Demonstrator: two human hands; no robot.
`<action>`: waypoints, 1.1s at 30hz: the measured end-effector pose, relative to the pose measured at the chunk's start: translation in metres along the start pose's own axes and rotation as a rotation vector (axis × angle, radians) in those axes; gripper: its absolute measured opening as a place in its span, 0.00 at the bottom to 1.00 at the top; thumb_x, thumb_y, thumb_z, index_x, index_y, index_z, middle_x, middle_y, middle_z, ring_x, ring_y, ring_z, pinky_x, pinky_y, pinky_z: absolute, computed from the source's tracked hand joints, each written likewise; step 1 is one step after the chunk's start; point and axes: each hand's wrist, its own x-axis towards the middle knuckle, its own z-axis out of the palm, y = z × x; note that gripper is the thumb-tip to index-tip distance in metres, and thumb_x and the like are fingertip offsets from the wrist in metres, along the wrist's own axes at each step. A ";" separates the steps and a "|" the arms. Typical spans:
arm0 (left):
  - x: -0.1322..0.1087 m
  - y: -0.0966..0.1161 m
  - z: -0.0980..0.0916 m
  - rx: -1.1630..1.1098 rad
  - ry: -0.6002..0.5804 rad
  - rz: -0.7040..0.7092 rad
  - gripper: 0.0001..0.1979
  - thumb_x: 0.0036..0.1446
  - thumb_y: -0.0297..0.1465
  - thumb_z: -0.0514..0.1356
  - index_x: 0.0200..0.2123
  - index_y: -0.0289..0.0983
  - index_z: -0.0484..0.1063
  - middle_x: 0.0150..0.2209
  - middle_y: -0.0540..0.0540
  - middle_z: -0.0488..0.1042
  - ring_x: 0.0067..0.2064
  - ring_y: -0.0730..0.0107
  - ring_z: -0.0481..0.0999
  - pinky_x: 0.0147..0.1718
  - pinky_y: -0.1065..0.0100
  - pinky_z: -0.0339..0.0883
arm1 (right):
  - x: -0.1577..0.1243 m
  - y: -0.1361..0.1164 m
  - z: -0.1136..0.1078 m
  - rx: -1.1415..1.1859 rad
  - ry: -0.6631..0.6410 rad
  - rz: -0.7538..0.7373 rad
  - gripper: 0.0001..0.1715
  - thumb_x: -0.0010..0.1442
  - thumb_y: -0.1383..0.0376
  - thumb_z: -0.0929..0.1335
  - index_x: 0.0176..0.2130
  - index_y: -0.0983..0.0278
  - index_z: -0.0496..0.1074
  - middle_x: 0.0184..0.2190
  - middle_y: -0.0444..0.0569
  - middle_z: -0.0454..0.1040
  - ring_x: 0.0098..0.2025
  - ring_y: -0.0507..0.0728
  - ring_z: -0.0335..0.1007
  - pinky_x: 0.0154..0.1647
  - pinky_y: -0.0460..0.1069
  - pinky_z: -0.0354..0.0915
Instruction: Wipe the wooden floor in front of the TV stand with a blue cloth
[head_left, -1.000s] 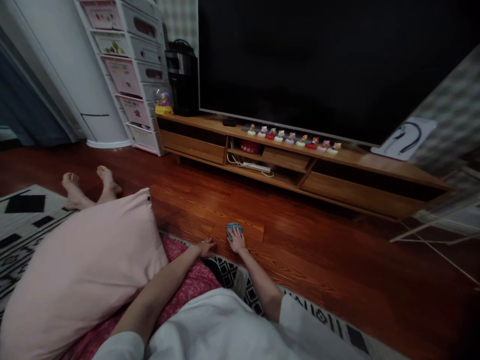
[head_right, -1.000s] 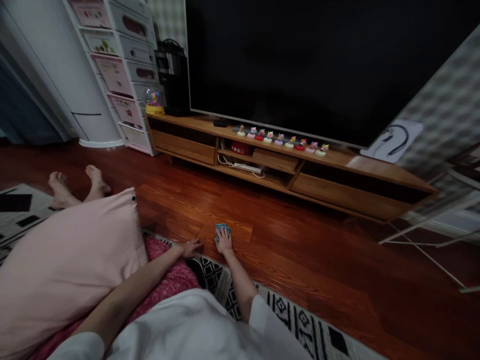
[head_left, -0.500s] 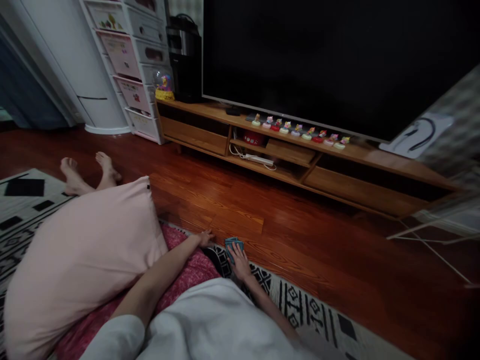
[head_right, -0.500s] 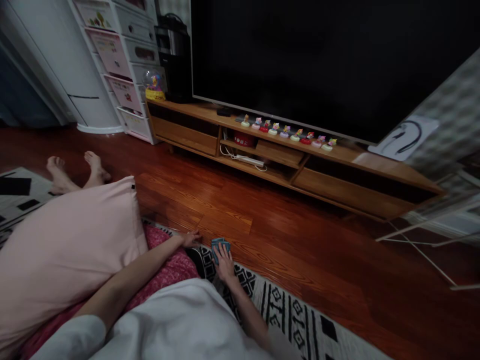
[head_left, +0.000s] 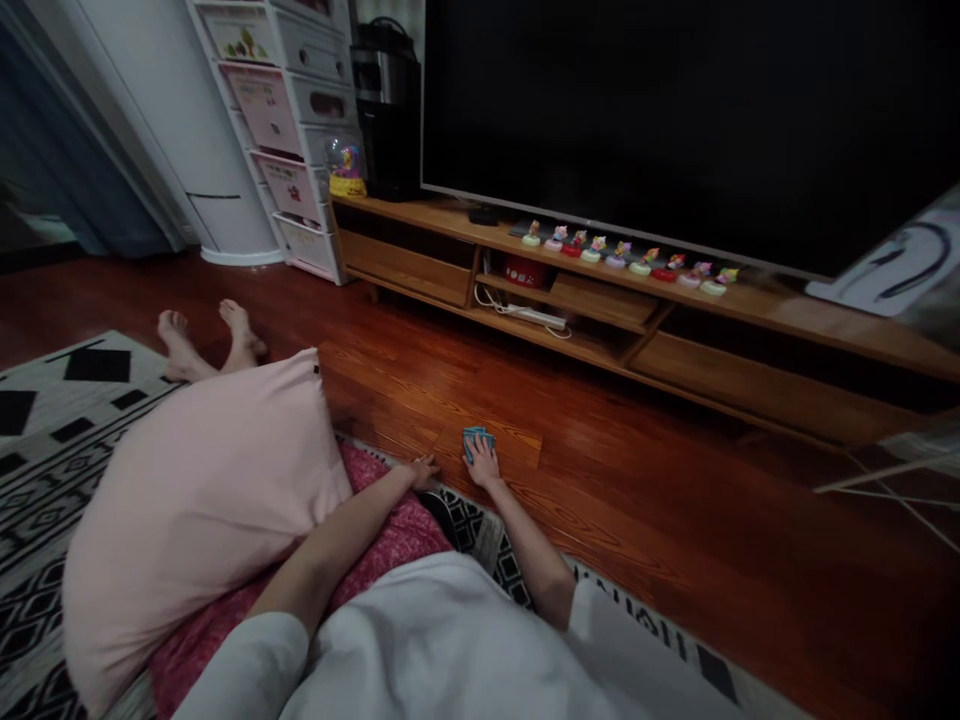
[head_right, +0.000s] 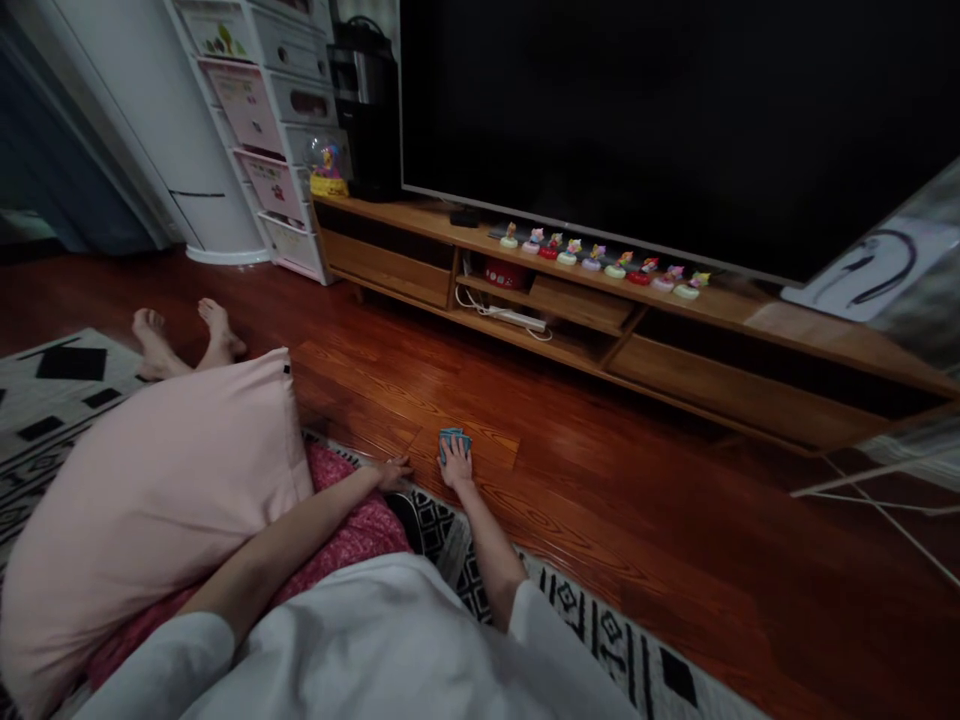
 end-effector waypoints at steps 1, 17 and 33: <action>0.000 0.001 0.000 0.005 0.002 -0.022 0.34 0.60 0.50 0.59 0.66 0.46 0.61 0.70 0.38 0.54 0.69 0.42 0.52 0.64 0.43 0.52 | -0.007 0.002 0.006 -0.003 -0.002 -0.024 0.33 0.71 0.56 0.56 0.71 0.51 0.47 0.74 0.44 0.40 0.74 0.57 0.35 0.70 0.58 0.44; -0.001 0.006 -0.005 0.038 -0.012 -0.137 0.32 0.59 0.48 0.61 0.65 0.51 0.61 0.71 0.39 0.51 0.70 0.39 0.51 0.63 0.34 0.45 | 0.005 -0.017 0.010 -0.026 -0.067 -0.156 0.33 0.70 0.56 0.58 0.71 0.50 0.48 0.74 0.43 0.41 0.74 0.56 0.34 0.70 0.57 0.45; -0.003 0.010 -0.007 0.052 -0.021 -0.158 0.34 0.59 0.44 0.61 0.67 0.49 0.59 0.72 0.39 0.49 0.70 0.40 0.51 0.63 0.35 0.45 | -0.077 0.008 0.052 0.007 0.014 -0.237 0.33 0.70 0.57 0.58 0.71 0.50 0.48 0.74 0.43 0.41 0.74 0.56 0.33 0.71 0.58 0.41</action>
